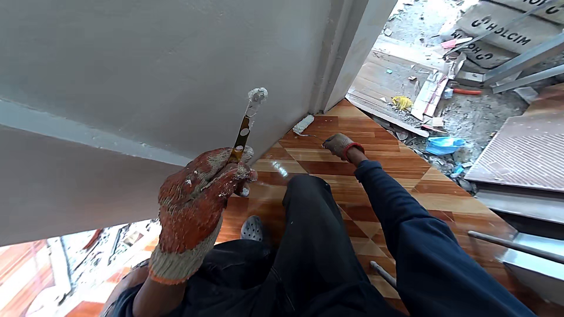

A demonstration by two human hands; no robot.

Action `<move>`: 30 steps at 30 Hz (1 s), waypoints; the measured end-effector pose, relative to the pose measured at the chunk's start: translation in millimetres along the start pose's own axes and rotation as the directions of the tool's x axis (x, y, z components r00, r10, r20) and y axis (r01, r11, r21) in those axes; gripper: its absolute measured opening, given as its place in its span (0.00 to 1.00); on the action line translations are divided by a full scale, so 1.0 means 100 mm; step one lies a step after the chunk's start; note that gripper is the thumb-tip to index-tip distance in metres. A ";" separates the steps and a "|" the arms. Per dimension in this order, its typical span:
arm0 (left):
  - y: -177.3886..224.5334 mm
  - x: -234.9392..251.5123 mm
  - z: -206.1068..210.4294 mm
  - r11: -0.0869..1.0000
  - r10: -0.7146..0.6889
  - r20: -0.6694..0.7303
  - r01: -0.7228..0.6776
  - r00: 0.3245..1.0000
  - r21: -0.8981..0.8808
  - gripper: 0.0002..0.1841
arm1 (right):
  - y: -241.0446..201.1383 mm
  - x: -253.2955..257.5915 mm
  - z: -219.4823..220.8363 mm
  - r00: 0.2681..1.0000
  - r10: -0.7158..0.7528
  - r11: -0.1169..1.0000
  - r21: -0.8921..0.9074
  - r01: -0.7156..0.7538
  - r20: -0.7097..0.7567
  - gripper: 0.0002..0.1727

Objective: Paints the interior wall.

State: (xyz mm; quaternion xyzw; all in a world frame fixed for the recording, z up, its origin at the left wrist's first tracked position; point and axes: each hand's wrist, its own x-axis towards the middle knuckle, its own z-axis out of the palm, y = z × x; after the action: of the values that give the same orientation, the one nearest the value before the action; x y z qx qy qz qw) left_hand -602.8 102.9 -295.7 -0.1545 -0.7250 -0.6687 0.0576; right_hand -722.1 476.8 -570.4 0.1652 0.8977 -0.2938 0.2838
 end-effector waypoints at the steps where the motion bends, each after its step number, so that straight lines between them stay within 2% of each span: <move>1: 0.01 -0.01 -0.01 1.000 0.009 0.000 -0.009 1.000 0.012 0.08 | -0.02 0.01 -0.02 1.000 -0.001 1.000 -0.004 0.001 -0.003 0.22; 4: 0.03 -0.07 -0.03 1.000 0.010 -0.009 -0.010 1.000 0.029 0.08 | -0.14 0.00 -0.11 1.000 -0.001 0.999 -0.043 0.002 0.023 0.23; 8: 0.05 -0.11 -0.08 0.999 -0.028 -0.034 0.029 0.999 0.043 0.09 | -0.30 0.40 -0.18 0.996 -0.069 0.965 -0.250 0.079 0.050 0.24; 10: 0.06 -0.13 -0.09 0.998 -0.037 -0.029 0.038 0.999 0.043 0.09 | -0.32 0.42 -0.22 0.994 -0.098 0.949 -0.297 0.111 0.057 0.22; 16: 0.04 -0.17 -0.13 0.997 -0.032 -0.024 0.034 0.999 0.062 0.09 | -0.37 0.04 -0.33 0.988 -0.142 0.948 -0.296 0.118 -0.059 0.20; 26: -0.11 -0.04 -0.10 0.999 -0.033 0.045 0.032 0.998 0.028 0.09 | -0.47 -0.68 -0.81 0.936 -0.314 0.914 -0.316 0.253 -0.161 0.20; 30: -0.15 0.02 -0.03 0.998 -0.057 0.047 0.055 0.997 0.044 0.09 | -0.59 -0.71 -0.86 0.955 -0.264 0.938 -0.267 0.222 -0.133 0.19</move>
State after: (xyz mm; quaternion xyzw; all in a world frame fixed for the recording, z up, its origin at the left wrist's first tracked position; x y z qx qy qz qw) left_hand -610.0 99.3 -308.7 -0.1491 -0.7443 -0.6506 0.0246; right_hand -729.2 475.5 -444.9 0.0398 0.9615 -0.1968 0.1875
